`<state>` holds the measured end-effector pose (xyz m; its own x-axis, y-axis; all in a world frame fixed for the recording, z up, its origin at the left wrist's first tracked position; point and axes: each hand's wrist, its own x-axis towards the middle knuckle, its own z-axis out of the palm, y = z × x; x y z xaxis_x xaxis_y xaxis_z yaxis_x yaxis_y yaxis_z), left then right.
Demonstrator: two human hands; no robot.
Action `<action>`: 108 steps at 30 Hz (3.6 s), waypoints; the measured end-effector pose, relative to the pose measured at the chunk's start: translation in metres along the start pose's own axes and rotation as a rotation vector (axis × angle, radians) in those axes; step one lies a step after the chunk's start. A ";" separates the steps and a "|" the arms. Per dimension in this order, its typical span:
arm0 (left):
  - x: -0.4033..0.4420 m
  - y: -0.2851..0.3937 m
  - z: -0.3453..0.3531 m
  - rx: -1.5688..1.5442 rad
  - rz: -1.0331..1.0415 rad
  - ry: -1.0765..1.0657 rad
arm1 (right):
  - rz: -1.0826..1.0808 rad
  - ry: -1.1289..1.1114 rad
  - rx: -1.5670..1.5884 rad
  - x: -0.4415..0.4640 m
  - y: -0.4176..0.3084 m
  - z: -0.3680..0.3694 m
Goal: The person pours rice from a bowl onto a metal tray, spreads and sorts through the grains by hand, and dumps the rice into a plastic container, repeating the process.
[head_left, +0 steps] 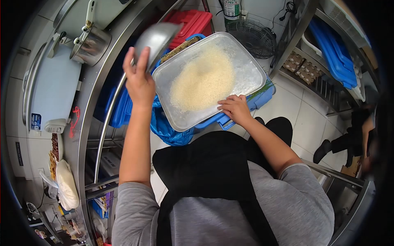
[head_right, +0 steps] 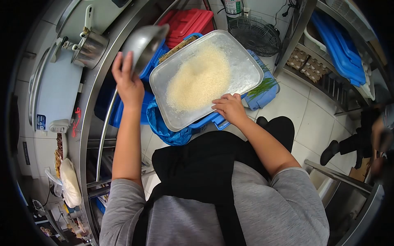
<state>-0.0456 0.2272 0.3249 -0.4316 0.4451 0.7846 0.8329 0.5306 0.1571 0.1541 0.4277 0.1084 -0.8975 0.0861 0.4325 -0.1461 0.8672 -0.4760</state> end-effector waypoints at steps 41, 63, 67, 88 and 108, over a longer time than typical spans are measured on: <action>-0.164 -0.036 0.007 -0.062 -0.262 -0.689 | -0.304 -0.408 -0.366 0.127 -0.069 0.096; -0.205 -0.040 0.072 -0.302 -1.178 -0.405 | 0.402 0.119 -0.624 0.089 0.113 -0.076; -0.214 -0.044 0.064 -0.229 -1.124 -0.459 | 0.725 -0.044 -0.221 0.057 0.134 -0.075; -0.211 -0.067 0.056 -0.216 -1.042 -0.497 | 0.667 0.091 -0.088 0.029 0.115 -0.065; -0.216 -0.070 0.051 -0.216 -1.056 -0.486 | 0.732 0.008 -0.228 0.051 0.105 -0.063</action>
<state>-0.0282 0.1313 0.1140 -0.9889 0.1119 -0.0982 0.0057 0.6879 0.7258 0.1194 0.5537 0.1285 -0.7292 0.6803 0.0734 0.5748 0.6673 -0.4736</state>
